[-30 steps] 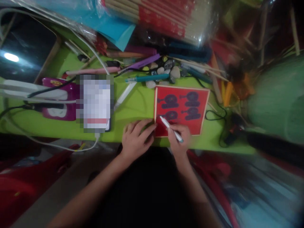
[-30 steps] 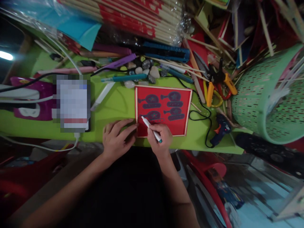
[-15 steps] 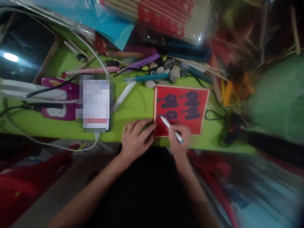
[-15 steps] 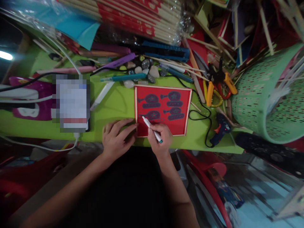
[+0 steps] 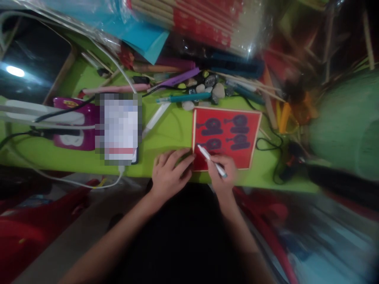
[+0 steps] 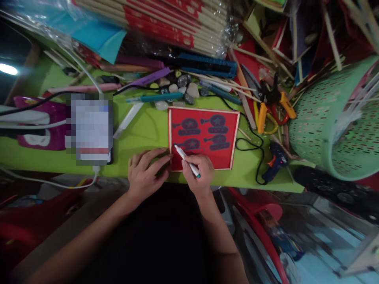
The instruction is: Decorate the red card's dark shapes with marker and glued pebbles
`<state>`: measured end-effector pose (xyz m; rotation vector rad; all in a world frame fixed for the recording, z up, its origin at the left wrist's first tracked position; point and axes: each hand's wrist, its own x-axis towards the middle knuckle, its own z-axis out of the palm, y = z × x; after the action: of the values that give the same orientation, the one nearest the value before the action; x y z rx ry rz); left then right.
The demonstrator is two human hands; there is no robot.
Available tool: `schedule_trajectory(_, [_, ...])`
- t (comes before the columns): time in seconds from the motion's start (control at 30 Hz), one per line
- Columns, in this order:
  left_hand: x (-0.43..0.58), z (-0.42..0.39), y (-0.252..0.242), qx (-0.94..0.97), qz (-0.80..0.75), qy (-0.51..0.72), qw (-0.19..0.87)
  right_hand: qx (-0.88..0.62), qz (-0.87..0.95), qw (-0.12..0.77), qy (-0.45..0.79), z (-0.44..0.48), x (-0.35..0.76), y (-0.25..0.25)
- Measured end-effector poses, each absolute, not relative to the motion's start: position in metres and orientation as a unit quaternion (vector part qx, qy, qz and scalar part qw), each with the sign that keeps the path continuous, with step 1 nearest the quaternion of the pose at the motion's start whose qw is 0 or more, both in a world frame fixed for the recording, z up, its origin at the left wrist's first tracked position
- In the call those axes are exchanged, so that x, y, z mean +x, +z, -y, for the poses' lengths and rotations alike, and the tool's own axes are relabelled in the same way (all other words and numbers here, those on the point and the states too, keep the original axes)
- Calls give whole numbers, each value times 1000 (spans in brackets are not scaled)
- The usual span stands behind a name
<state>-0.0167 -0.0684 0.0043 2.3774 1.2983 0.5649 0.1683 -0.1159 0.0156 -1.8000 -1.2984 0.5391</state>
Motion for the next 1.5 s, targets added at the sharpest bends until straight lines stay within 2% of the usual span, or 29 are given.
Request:
schedule_trajectory(0.77, [-17, 69, 3, 839, -465, 204, 196, -728, 513, 402, 214, 118, 168, 16])
schedule_trajectory(1.33, [-16, 66, 6, 848, -457, 201, 179, -730, 474, 449, 204, 124, 167, 6])
schedule_trajectory(1.5, [-16, 67, 5, 847, -457, 209, 172, -733, 491, 426, 199, 125, 169, 5])
